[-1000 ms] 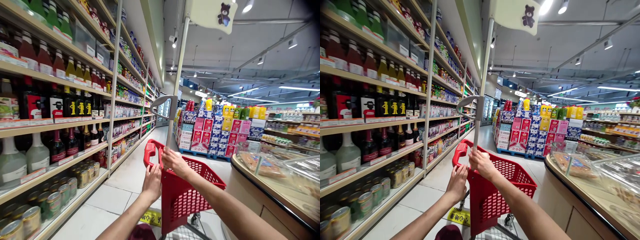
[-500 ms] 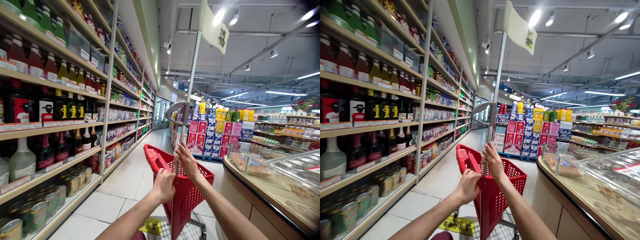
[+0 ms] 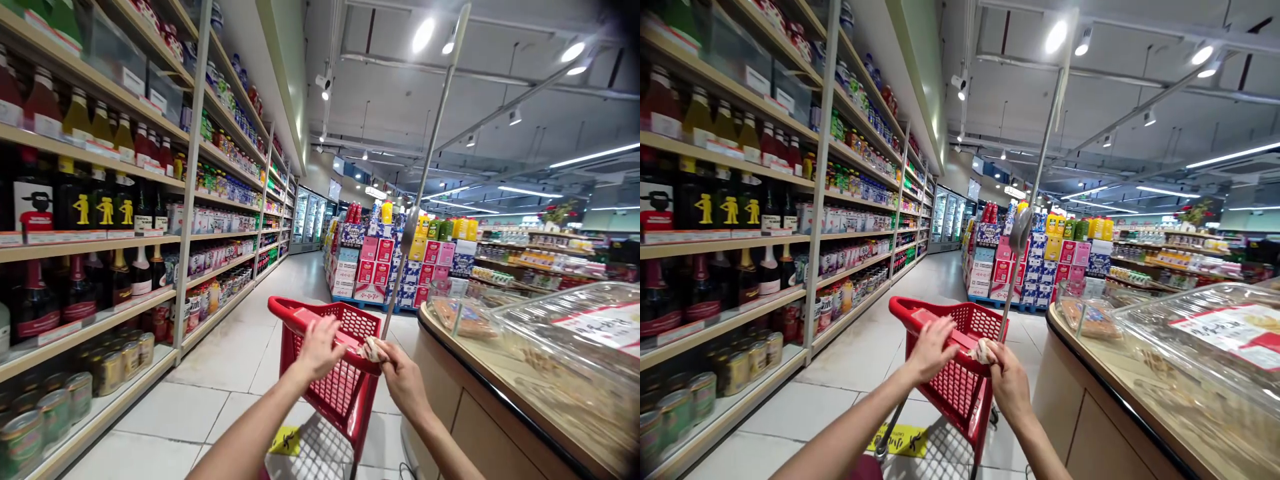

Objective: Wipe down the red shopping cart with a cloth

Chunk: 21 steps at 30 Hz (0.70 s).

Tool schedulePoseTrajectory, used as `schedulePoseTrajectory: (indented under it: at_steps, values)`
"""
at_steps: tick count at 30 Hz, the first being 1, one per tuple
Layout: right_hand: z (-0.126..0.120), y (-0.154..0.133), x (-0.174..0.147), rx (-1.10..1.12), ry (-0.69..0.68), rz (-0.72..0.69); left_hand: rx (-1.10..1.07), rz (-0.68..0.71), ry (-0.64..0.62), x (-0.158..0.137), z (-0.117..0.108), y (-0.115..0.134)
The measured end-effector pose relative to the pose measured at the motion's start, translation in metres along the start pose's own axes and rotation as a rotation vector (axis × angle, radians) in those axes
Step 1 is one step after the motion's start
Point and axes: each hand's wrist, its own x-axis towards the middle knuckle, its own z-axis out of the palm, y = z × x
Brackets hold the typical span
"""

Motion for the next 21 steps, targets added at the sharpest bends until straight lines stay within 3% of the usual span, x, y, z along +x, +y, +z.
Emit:
schedulePoseTrajectory:
  at_steps: [4,9,12,17,19,21]
  values:
    - [-0.012,-0.017,-0.003,-0.083,-0.002,-0.048,0.043,-0.064,-0.010,0.005,0.000,-0.005]
    - [-0.014,0.005,0.010,-0.266,0.136,0.080,0.024,0.016,0.015,-0.003,0.000,-0.010]
    - [0.006,0.001,0.012,-0.248,0.213,0.049,0.014,-0.043,0.071,-0.006,-0.004,-0.017]
    - [0.063,-0.050,0.014,-0.218,0.123,-0.139,-0.029,0.003,0.100,-0.005,0.001,-0.024]
    - [0.064,-0.053,0.018,-0.204,0.091,-0.169,-0.046,0.017,0.092,-0.005,0.000,-0.029]
    - [0.050,-0.043,0.024,-0.191,0.073,-0.101,-0.079,0.018,0.066,-0.006,-0.006,-0.035]
